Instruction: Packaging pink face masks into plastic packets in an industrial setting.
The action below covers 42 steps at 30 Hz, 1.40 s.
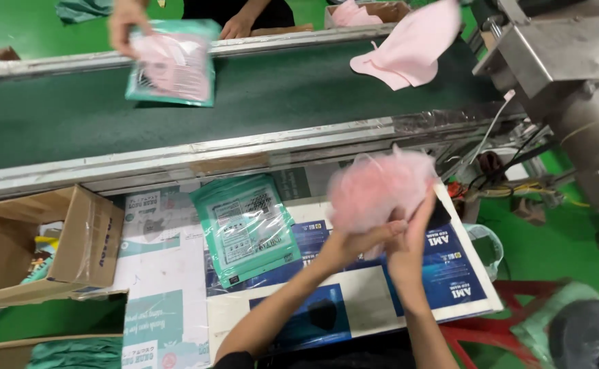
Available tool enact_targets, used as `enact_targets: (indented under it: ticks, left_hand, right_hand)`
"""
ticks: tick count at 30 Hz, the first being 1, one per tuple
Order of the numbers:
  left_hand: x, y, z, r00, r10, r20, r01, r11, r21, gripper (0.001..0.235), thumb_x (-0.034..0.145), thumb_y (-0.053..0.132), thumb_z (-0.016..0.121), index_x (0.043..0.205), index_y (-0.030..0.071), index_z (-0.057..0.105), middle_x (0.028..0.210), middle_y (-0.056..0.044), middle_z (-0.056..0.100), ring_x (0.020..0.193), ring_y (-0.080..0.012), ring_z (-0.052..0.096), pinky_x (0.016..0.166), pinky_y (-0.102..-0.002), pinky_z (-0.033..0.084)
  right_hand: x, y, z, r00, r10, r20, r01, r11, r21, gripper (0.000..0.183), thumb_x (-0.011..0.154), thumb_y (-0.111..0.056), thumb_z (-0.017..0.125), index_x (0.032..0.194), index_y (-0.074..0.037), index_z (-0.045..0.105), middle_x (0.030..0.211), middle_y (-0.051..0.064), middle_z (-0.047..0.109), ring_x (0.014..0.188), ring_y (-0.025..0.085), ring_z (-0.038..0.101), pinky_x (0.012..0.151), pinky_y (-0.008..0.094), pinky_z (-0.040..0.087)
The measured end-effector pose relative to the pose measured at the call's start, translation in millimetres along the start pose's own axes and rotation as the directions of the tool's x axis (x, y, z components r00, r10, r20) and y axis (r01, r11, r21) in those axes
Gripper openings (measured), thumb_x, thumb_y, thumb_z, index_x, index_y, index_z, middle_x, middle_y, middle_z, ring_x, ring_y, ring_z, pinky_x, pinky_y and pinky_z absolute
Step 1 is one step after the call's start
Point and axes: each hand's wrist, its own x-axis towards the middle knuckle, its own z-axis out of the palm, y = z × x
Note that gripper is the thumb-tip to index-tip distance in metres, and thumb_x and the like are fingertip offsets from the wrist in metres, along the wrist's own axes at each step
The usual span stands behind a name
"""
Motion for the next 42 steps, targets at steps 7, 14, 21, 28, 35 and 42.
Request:
enact_targets:
  ticks: [7, 14, 21, 28, 35, 42]
  left_hand:
    - [-61.7, 64.2, -0.4, 0.880, 0.413, 0.235, -0.424, 0.458, 0.781, 0.053, 0.079, 0.010, 0.082, 0.128, 0.007, 0.065, 0.132, -0.013, 0.069, 0.122, -0.0333, 0.067, 0.110, -0.044, 0.050]
    - [-81.7, 32.5, -29.2, 0.927, 0.285, 0.245, -0.342, 0.372, 0.863, 0.054, 0.070, 0.025, 0.092, 0.120, 0.015, 0.074, 0.133, -0.004, 0.074, 0.128, -0.0293, 0.067, 0.116, -0.046, 0.040]
    - [-94.8, -28.8, -63.4, 0.961, 0.273, 0.046, -0.187, 0.518, 0.835, 0.067, 0.078, 0.026, 0.086, 0.138, 0.006, 0.063, 0.151, -0.017, 0.056, 0.151, -0.0416, 0.040, 0.126, -0.051, 0.030]
    - [-95.0, 19.0, -29.5, 0.895, 0.390, 0.216, -0.348, 0.309, 0.885, 0.103, 0.068, 0.035, 0.088, 0.150, 0.002, 0.036, 0.148, -0.020, 0.051, 0.148, -0.0462, 0.033, 0.126, -0.059, 0.014]
    - [-92.2, 2.4, -60.3, 0.889, 0.329, 0.317, -0.404, 0.243, 0.882, 0.074, 0.074, 0.024, 0.086, 0.137, 0.002, 0.053, 0.140, -0.022, 0.057, 0.136, -0.0428, 0.052, 0.121, -0.054, 0.034]
    - [-128.3, -14.4, -37.2, 0.944, 0.242, 0.225, -0.294, 0.301, 0.907, 0.051, 0.085, 0.006, 0.072, 0.134, 0.000, 0.058, 0.137, -0.021, 0.062, 0.130, -0.0407, 0.057, 0.112, -0.046, 0.046]
  right_hand:
    - [-36.0, -1.3, -29.1, 0.973, 0.027, 0.227, -0.076, 0.975, 0.210, 0.098, 0.086, -0.004, 0.070, 0.165, -0.001, 0.011, 0.169, 0.023, 0.020, 0.156, 0.034, 0.030, 0.129, 0.044, 0.028]
    - [-86.6, 52.0, -18.8, 0.763, 0.205, 0.613, -0.305, 0.950, 0.062, 0.107, 0.079, -0.011, 0.079, 0.163, -0.002, 0.014, 0.151, 0.019, 0.047, 0.139, 0.031, 0.050, 0.119, 0.043, 0.037]
    - [-82.4, 36.6, -6.9, 0.862, 0.067, 0.502, -0.247, 0.921, 0.301, 0.097, 0.083, -0.008, 0.079, 0.159, -0.002, 0.019, 0.159, 0.023, 0.033, 0.150, 0.032, 0.041, 0.125, 0.041, 0.036]
    - [-82.4, 29.3, -18.5, 0.668, 0.252, 0.700, -0.394, 0.918, 0.046, 0.110, 0.069, -0.012, 0.090, 0.156, -0.005, 0.023, 0.145, 0.017, 0.051, 0.132, 0.028, 0.057, 0.110, 0.037, 0.047]
    - [-91.6, 45.5, -14.3, 0.637, 0.276, 0.720, -0.432, 0.901, 0.036, 0.087, 0.072, -0.013, 0.090, 0.140, -0.006, 0.036, 0.130, 0.013, 0.062, 0.122, 0.025, 0.064, 0.103, 0.035, 0.051]
    - [-119.5, 58.0, -14.8, 0.773, 0.213, 0.597, -0.438, 0.861, 0.259, 0.065, 0.083, -0.002, 0.079, 0.142, -0.004, 0.052, 0.130, 0.012, 0.066, 0.122, 0.024, 0.063, 0.105, 0.036, 0.052]
